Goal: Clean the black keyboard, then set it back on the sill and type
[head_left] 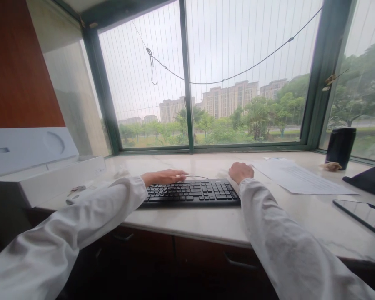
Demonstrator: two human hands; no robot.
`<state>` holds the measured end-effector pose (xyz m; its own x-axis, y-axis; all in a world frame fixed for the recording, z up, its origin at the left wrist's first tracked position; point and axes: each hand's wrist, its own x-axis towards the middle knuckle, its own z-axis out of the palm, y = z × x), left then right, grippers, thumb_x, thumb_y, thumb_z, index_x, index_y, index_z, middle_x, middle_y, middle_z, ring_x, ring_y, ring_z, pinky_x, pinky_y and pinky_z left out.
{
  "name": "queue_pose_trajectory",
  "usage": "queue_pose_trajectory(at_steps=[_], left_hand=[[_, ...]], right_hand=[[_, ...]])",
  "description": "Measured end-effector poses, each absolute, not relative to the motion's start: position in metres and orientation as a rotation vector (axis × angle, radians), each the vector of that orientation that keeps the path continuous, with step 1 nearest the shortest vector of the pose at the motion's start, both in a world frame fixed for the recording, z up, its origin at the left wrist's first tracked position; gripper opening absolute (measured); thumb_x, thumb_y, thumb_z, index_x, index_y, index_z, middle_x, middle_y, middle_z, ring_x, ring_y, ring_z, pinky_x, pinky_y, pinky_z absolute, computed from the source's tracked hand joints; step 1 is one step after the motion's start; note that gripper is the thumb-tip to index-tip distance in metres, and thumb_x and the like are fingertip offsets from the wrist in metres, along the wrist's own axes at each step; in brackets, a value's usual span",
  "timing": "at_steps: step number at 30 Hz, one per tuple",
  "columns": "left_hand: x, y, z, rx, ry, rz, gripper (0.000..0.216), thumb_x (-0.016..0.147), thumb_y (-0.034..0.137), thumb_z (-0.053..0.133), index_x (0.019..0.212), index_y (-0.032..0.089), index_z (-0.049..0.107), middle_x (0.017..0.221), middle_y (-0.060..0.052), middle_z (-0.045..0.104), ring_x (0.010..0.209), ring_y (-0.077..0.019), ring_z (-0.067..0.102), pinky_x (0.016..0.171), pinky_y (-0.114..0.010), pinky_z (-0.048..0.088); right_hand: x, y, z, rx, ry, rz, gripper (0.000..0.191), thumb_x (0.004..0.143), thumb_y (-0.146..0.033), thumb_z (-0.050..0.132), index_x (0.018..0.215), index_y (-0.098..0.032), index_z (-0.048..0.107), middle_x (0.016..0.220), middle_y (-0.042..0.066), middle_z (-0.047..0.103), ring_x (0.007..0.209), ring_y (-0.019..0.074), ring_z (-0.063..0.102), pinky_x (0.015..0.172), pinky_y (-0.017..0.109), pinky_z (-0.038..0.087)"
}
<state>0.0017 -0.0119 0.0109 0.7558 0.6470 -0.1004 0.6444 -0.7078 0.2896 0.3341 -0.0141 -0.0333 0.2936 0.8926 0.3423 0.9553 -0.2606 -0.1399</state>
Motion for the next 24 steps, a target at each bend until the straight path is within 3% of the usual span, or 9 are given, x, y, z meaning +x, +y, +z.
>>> queue_pose_trajectory(at_steps=[5,10,14,18,24], left_hand=[[-0.050,0.012,0.001,2.620,1.193,0.050,0.049,0.090,0.044,0.046,0.134,0.022,0.050,0.127,-0.008,0.060,0.113,-0.0205,0.056,0.097,-0.031,0.042],[-0.084,0.017,0.001,2.704,1.281,-0.052,0.047,0.076,0.022,0.059,0.123,0.024,0.059,0.112,-0.005,0.066,0.101,-0.0181,0.060,0.086,-0.026,0.046],[-0.107,0.020,0.011,2.635,1.454,-0.062,0.035,0.078,0.033,0.062,0.112,0.024,0.066,0.107,-0.005,0.069,0.095,-0.0192,0.062,0.085,-0.028,0.045],[-0.133,0.027,0.011,2.397,1.459,0.010,0.053,0.072,0.053,0.068,0.114,0.021,0.063,0.109,-0.008,0.068,0.094,-0.0202,0.062,0.079,-0.027,0.047],[-0.161,0.031,-0.003,2.046,1.462,0.264,0.061,0.059,0.061,0.075,0.102,0.018,0.067,0.100,-0.007,0.067,0.090,-0.0184,0.059,0.074,-0.025,0.048]], right_hand=[[0.334,-0.012,-0.035,-2.271,-1.696,-0.251,0.033,0.088,-0.030,0.044,0.103,-0.014,0.069,0.107,0.015,0.068,0.105,0.0265,0.061,0.088,0.037,0.039],[0.333,-0.012,-0.036,-2.282,-1.709,-0.226,0.032,0.087,-0.027,0.045,0.103,-0.015,0.070,0.108,0.015,0.068,0.105,0.0262,0.061,0.088,0.037,0.039],[0.332,-0.014,-0.035,-2.286,-1.719,-0.217,0.033,0.086,-0.027,0.045,0.103,-0.015,0.070,0.109,0.014,0.068,0.106,0.0267,0.061,0.088,0.037,0.039],[0.333,-0.014,-0.036,-2.293,-1.727,-0.190,0.034,0.085,-0.027,0.045,0.103,-0.016,0.071,0.110,0.014,0.068,0.106,0.0270,0.061,0.087,0.038,0.040],[0.333,-0.012,-0.036,-2.286,-1.740,-0.196,0.033,0.084,-0.027,0.045,0.102,-0.017,0.071,0.108,0.013,0.069,0.104,0.0271,0.061,0.087,0.038,0.041]])
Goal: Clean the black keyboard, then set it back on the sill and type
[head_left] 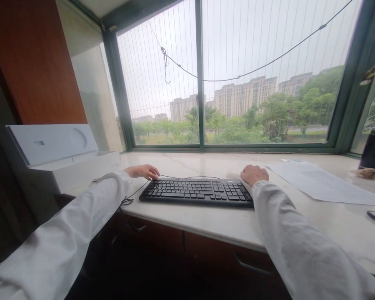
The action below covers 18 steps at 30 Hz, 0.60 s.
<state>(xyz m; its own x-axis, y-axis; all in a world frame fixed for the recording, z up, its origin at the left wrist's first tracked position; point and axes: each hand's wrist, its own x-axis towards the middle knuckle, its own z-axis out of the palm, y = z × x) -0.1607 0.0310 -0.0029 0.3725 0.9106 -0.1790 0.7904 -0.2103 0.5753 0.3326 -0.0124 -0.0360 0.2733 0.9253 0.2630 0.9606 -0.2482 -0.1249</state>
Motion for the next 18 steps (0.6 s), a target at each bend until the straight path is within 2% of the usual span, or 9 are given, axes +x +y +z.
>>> queue_pose_trajectory(at_steps=[3,6,10,13,15,18], left_hand=[[-0.162,0.029,-0.010,2.029,1.578,0.349,0.062,0.059,0.066,0.071,0.094,0.015,0.069,0.092,-0.008,0.065,0.085,-0.0179,0.056,0.070,-0.025,0.047],[-0.156,0.024,-0.012,2.047,1.620,0.379,0.065,0.061,0.071,0.067,0.094,0.015,0.069,0.090,-0.008,0.065,0.082,-0.0178,0.055,0.066,-0.025,0.045],[-0.147,0.016,-0.004,2.072,1.445,0.320,0.066,0.068,0.072,0.060,0.108,0.020,0.066,0.111,-0.009,0.064,0.097,-0.0207,0.056,0.075,-0.026,0.046],[-0.148,0.015,0.005,2.068,1.248,0.185,0.066,0.065,0.063,0.069,0.117,0.024,0.063,0.125,-0.008,0.060,0.110,-0.0221,0.053,0.086,-0.027,0.043],[-0.151,0.017,0.007,2.068,1.226,0.148,0.063,0.061,0.057,0.076,0.112,0.022,0.066,0.119,-0.008,0.063,0.108,-0.0220,0.054,0.088,-0.027,0.042],[-0.155,0.020,0.005,2.054,1.319,0.177,0.054,0.055,0.052,0.081,0.095,0.017,0.071,0.097,-0.007,0.069,0.096,-0.0212,0.058,0.085,-0.028,0.043]], right_hand=[[0.332,-0.012,-0.036,-2.284,-1.735,-0.194,0.032,0.083,-0.026,0.046,0.101,-0.017,0.072,0.107,0.013,0.069,0.105,0.0272,0.061,0.088,0.038,0.041],[0.333,-0.011,-0.037,-2.279,-1.735,-0.188,0.032,0.083,-0.026,0.047,0.101,-0.017,0.072,0.108,0.014,0.069,0.105,0.0275,0.061,0.087,0.038,0.041],[0.333,-0.009,-0.039,-2.271,-1.736,-0.181,0.032,0.082,-0.027,0.048,0.100,-0.017,0.072,0.107,0.014,0.069,0.104,0.0281,0.061,0.086,0.038,0.041],[0.333,-0.009,-0.040,-2.270,-1.741,-0.167,0.032,0.082,-0.027,0.048,0.101,-0.018,0.072,0.108,0.014,0.068,0.104,0.0278,0.061,0.086,0.038,0.042],[0.333,-0.008,-0.041,-2.275,-1.738,-0.162,0.031,0.082,-0.027,0.049,0.100,-0.018,0.072,0.107,0.014,0.068,0.104,0.0277,0.061,0.086,0.037,0.042],[0.333,-0.008,-0.041,-2.278,-1.736,-0.155,0.031,0.081,-0.028,0.050,0.100,-0.019,0.073,0.106,0.014,0.068,0.103,0.0276,0.061,0.086,0.038,0.042]])
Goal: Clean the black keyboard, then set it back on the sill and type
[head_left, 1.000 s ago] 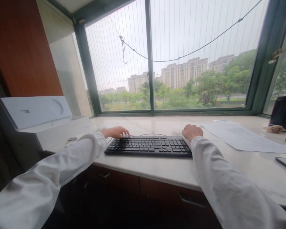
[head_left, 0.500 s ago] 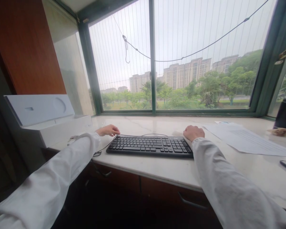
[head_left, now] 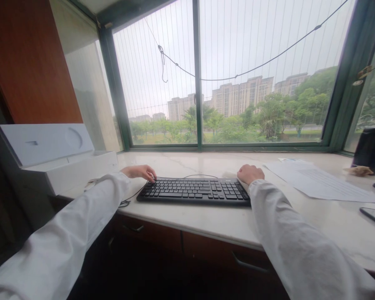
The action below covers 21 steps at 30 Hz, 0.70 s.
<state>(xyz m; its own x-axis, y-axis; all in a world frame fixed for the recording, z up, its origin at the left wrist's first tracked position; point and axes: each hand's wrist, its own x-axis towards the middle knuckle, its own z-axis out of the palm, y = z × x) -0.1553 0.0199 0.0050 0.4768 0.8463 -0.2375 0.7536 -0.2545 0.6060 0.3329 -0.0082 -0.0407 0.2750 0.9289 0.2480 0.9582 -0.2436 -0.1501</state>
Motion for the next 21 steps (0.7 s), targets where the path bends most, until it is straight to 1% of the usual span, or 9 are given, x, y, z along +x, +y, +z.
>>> queue_pose_trajectory(at_steps=[2,3,7,10,15,19,21], left_hand=[[-0.157,0.019,0.002,2.025,1.369,0.231,0.051,0.055,0.053,0.080,0.089,0.016,0.072,0.088,-0.006,0.069,0.089,-0.0200,0.059,0.082,-0.028,0.043],[-0.158,0.019,0.000,2.005,1.379,0.265,0.052,0.056,0.055,0.079,0.090,0.016,0.072,0.089,-0.006,0.069,0.089,-0.0194,0.059,0.082,-0.027,0.043],[-0.161,0.016,-0.011,1.915,1.441,0.415,0.062,0.059,0.062,0.074,0.102,0.019,0.071,0.103,-0.007,0.068,0.095,-0.0187,0.057,0.082,-0.027,0.044],[-0.163,0.018,-0.019,1.900,1.521,0.510,0.067,0.059,0.067,0.072,0.104,0.018,0.071,0.108,-0.009,0.067,0.096,-0.0196,0.057,0.079,-0.026,0.045],[-0.158,0.027,-0.028,1.921,1.596,0.534,0.067,0.055,0.069,0.071,0.097,0.016,0.073,0.097,-0.009,0.069,0.087,-0.0205,0.058,0.072,-0.026,0.045],[-0.153,0.033,-0.029,1.892,1.644,0.488,0.064,0.051,0.066,0.075,0.092,0.017,0.073,0.095,-0.007,0.069,0.086,-0.0200,0.058,0.070,-0.025,0.046],[-0.152,0.032,-0.026,1.857,1.671,0.446,0.063,0.047,0.063,0.078,0.088,0.016,0.073,0.091,-0.007,0.069,0.084,-0.0197,0.058,0.069,-0.025,0.046]], right_hand=[[0.333,-0.008,-0.041,-2.275,-1.743,-0.140,0.031,0.080,-0.028,0.050,0.100,-0.019,0.073,0.106,0.013,0.069,0.103,0.0273,0.061,0.087,0.037,0.041],[0.333,-0.009,-0.040,-2.274,-1.749,-0.132,0.031,0.080,-0.027,0.050,0.100,-0.019,0.073,0.106,0.013,0.069,0.103,0.0272,0.061,0.087,0.037,0.041],[0.333,-0.009,-0.041,-2.268,-1.756,-0.128,0.031,0.081,-0.027,0.049,0.101,-0.019,0.072,0.107,0.013,0.069,0.104,0.0274,0.061,0.087,0.038,0.041],[0.333,-0.008,-0.041,-2.261,-1.758,-0.121,0.031,0.081,-0.027,0.050,0.101,-0.019,0.072,0.108,0.013,0.069,0.105,0.0278,0.061,0.087,0.038,0.041],[0.333,-0.008,-0.042,-2.256,-1.764,-0.105,0.030,0.081,-0.027,0.050,0.100,-0.019,0.072,0.108,0.013,0.069,0.105,0.0276,0.061,0.087,0.038,0.041],[0.333,-0.009,-0.042,-2.261,-1.764,-0.092,0.029,0.080,-0.028,0.052,0.099,-0.019,0.072,0.106,0.013,0.069,0.104,0.0276,0.061,0.087,0.038,0.041],[0.333,-0.009,-0.042,-2.258,-1.764,-0.087,0.029,0.080,-0.027,0.051,0.099,-0.019,0.072,0.107,0.013,0.069,0.105,0.0275,0.061,0.088,0.038,0.041]])
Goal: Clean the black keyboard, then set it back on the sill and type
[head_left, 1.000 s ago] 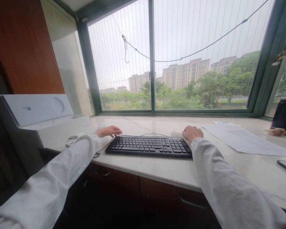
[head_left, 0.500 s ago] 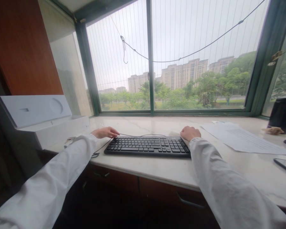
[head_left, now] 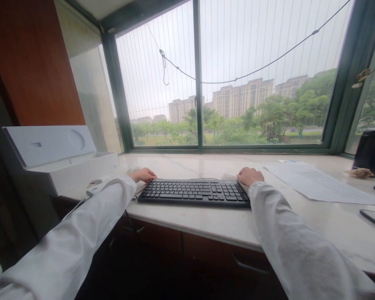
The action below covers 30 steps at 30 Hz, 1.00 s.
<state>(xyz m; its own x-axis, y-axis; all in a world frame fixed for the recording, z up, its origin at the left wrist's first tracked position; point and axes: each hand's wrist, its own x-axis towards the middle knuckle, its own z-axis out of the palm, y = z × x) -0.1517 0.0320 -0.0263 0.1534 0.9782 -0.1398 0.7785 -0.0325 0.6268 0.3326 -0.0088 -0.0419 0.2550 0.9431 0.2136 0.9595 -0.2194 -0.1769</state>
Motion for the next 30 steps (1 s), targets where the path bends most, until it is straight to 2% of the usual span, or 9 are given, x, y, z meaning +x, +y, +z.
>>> queue_pose_trajectory(at_steps=[4,9,13,17,22,26,30], left_hand=[[-0.152,0.023,-0.019,1.791,1.655,0.324,0.057,0.044,0.056,0.082,0.082,0.014,0.074,0.083,-0.007,0.069,0.080,-0.0187,0.059,0.069,-0.024,0.048],[-0.157,0.014,-0.009,1.732,1.587,0.232,0.049,0.049,0.052,0.082,0.084,0.018,0.073,0.101,-0.008,0.069,0.095,-0.0206,0.061,0.078,-0.021,0.049],[-0.155,0.014,0.000,1.712,1.613,0.197,0.055,0.057,0.060,0.075,0.089,0.015,0.070,0.103,-0.012,0.067,0.101,-0.0244,0.061,0.078,-0.023,0.051],[-0.148,0.017,0.009,1.742,1.709,0.053,0.058,0.061,0.057,0.076,0.096,0.012,0.066,0.092,-0.010,0.067,0.092,-0.0243,0.063,0.073,-0.024,0.052],[-0.142,0.023,0.015,1.736,1.816,-0.088,0.054,0.058,0.053,0.080,0.084,0.009,0.065,0.072,-0.007,0.064,0.074,-0.0249,0.064,0.063,-0.029,0.053],[-0.137,0.023,0.017,1.726,1.850,-0.122,0.055,0.055,0.053,0.082,0.082,0.009,0.065,0.075,-0.011,0.065,0.072,-0.0277,0.065,0.061,-0.032,0.054],[-0.129,0.015,0.017,1.691,1.865,-0.076,0.057,0.047,0.055,0.084,0.078,0.012,0.066,0.077,-0.015,0.066,0.072,-0.0304,0.067,0.060,-0.034,0.055]], right_hand=[[0.333,-0.008,-0.042,-2.251,-1.776,-0.066,0.030,0.081,-0.027,0.050,0.100,-0.019,0.072,0.109,0.013,0.068,0.106,0.0277,0.060,0.090,0.039,0.040],[0.333,-0.007,-0.043,-2.242,-1.770,-0.049,0.028,0.081,-0.027,0.051,0.099,-0.020,0.072,0.108,0.012,0.068,0.106,0.0264,0.060,0.089,0.038,0.040],[0.333,-0.007,-0.043,-2.233,-1.768,-0.047,0.029,0.081,-0.026,0.051,0.100,-0.019,0.072,0.110,0.013,0.068,0.106,0.0270,0.060,0.089,0.038,0.040],[0.330,-0.012,-0.037,-2.209,-1.744,-0.115,0.029,0.081,-0.025,0.050,0.098,-0.018,0.072,0.106,0.014,0.069,0.104,0.0275,0.060,0.090,0.039,0.039],[0.318,-0.023,-0.025,-2.057,-1.732,-0.198,0.030,0.086,-0.025,0.046,0.099,-0.019,0.072,0.102,0.013,0.070,0.101,0.0259,0.061,0.089,0.037,0.040],[0.307,-0.024,-0.027,-1.960,-1.800,-0.099,0.030,0.086,-0.032,0.049,0.104,-0.022,0.071,0.106,0.013,0.069,0.097,0.0251,0.062,0.081,0.033,0.044],[0.304,-0.019,-0.036,-1.874,-1.958,0.005,0.029,0.084,-0.038,0.055,0.103,-0.024,0.070,0.105,0.007,0.069,0.096,0.0202,0.062,0.083,0.028,0.043]])
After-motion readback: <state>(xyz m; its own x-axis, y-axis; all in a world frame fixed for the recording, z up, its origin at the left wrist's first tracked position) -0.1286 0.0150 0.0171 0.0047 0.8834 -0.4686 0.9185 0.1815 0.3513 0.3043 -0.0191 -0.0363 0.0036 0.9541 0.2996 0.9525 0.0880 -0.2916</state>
